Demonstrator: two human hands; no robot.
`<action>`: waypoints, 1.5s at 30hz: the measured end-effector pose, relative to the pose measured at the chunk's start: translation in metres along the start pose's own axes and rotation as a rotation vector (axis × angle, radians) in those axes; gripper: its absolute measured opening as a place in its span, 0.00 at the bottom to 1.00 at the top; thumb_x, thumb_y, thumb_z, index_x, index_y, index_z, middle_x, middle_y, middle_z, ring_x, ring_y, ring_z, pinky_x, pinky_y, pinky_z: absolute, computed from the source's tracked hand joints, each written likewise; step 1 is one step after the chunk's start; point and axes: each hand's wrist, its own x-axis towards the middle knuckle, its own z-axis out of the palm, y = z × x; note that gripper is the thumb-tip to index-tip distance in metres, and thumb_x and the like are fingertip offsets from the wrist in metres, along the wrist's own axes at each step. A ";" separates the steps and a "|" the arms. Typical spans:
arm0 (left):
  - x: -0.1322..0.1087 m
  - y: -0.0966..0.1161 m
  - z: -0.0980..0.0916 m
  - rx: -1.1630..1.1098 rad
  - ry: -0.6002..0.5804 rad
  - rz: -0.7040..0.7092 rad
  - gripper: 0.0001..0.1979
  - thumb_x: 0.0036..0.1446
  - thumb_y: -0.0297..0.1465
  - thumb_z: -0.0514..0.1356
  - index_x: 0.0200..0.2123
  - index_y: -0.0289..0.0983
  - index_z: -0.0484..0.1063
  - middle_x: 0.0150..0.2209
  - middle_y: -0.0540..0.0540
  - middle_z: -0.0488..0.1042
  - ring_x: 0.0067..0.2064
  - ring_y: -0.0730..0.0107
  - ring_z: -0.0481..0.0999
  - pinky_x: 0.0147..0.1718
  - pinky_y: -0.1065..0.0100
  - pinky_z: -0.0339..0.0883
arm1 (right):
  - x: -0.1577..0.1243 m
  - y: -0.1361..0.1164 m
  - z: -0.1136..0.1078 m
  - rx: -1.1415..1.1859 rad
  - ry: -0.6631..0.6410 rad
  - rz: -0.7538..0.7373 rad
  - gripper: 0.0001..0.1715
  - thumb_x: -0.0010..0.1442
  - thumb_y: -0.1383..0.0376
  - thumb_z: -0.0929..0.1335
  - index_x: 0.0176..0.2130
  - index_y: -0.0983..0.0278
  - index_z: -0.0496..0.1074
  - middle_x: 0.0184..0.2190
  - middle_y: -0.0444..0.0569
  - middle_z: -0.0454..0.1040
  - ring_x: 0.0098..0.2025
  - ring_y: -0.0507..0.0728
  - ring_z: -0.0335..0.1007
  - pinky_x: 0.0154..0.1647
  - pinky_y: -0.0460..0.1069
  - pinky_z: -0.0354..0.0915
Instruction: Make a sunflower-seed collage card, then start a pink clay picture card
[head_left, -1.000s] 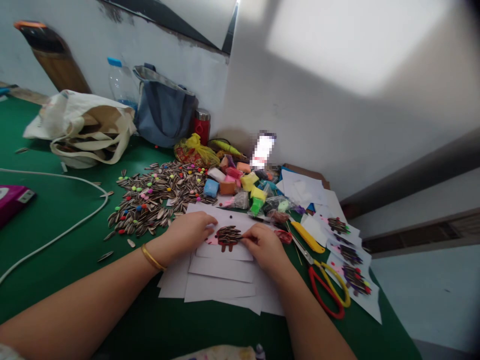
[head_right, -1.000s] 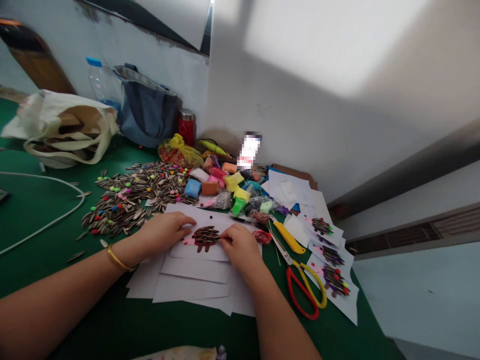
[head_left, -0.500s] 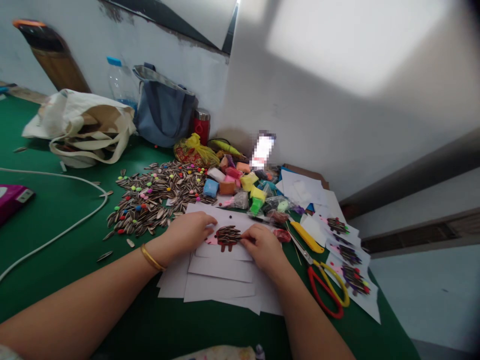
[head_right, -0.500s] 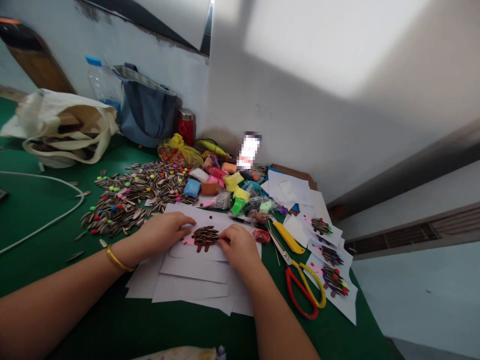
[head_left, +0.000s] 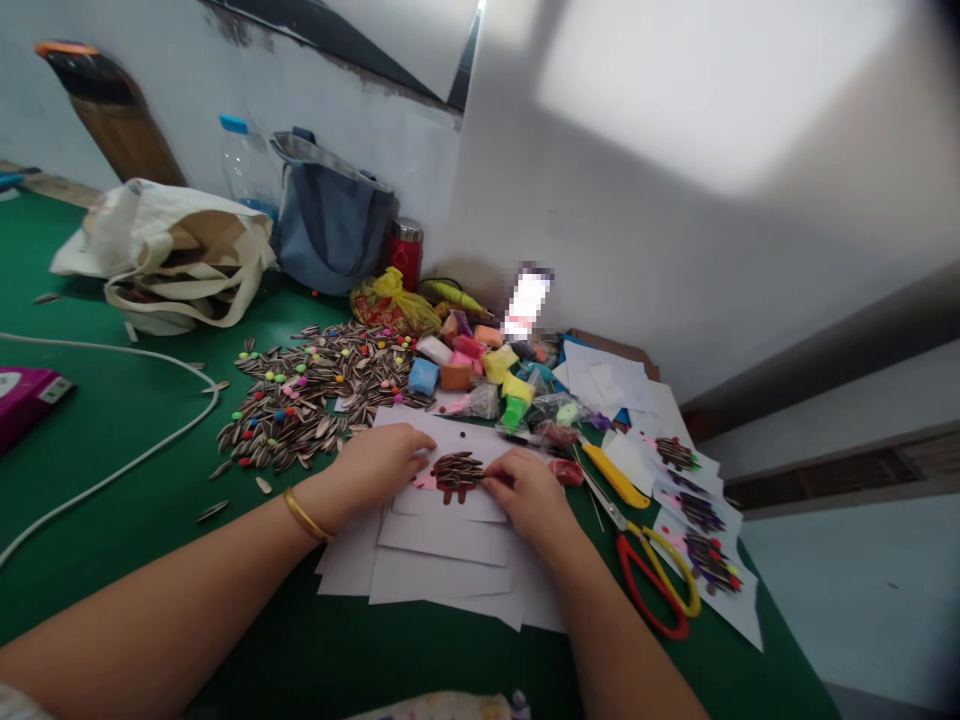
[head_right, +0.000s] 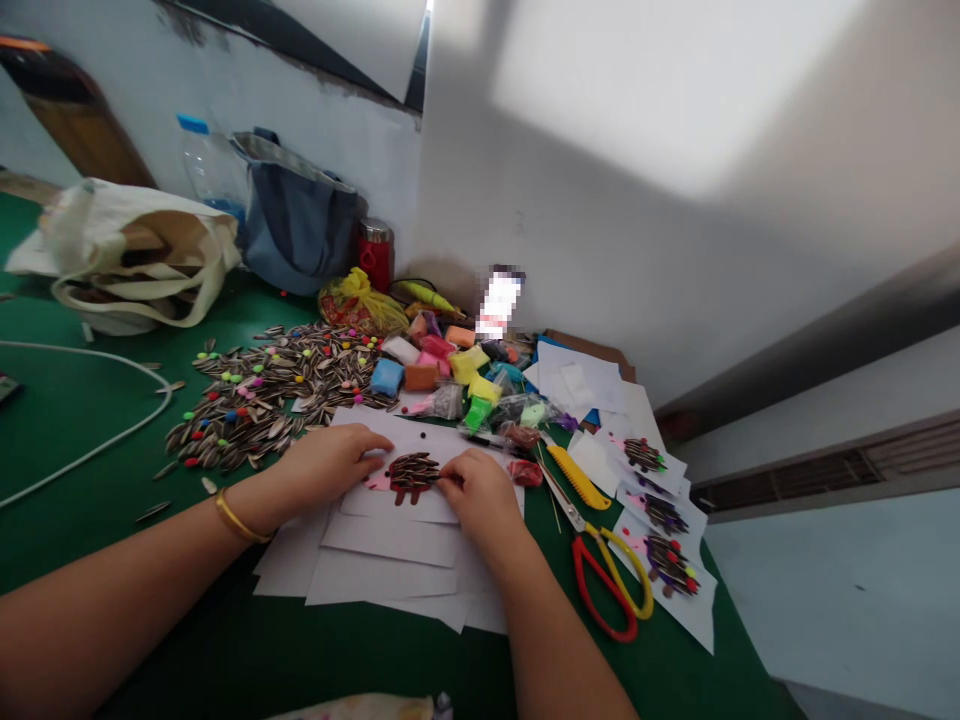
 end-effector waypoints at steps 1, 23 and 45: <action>0.000 0.000 0.000 -0.002 -0.002 -0.003 0.17 0.59 0.36 0.54 0.48 0.46 0.78 0.47 0.44 0.79 0.47 0.55 0.77 0.44 0.63 0.67 | 0.000 0.000 0.000 -0.001 -0.001 0.001 0.04 0.56 0.71 0.72 0.31 0.62 0.77 0.32 0.46 0.74 0.38 0.56 0.70 0.39 0.50 0.62; -0.009 0.031 -0.019 -2.146 -0.376 -0.408 0.29 0.65 0.51 0.47 0.50 0.31 0.69 0.45 0.36 0.75 0.48 0.62 0.77 0.51 0.63 0.70 | -0.014 -0.027 -0.002 0.131 0.330 -0.294 0.08 0.64 0.66 0.66 0.41 0.61 0.76 0.37 0.51 0.73 0.41 0.58 0.69 0.44 0.54 0.66; -0.021 0.043 -0.008 -2.139 -0.585 -0.332 0.27 0.67 0.48 0.46 0.53 0.32 0.68 0.38 0.42 0.77 0.33 0.72 0.77 0.38 0.71 0.71 | -0.015 -0.041 0.004 0.076 0.172 -0.377 0.13 0.64 0.68 0.67 0.48 0.58 0.77 0.37 0.49 0.74 0.42 0.58 0.68 0.44 0.54 0.62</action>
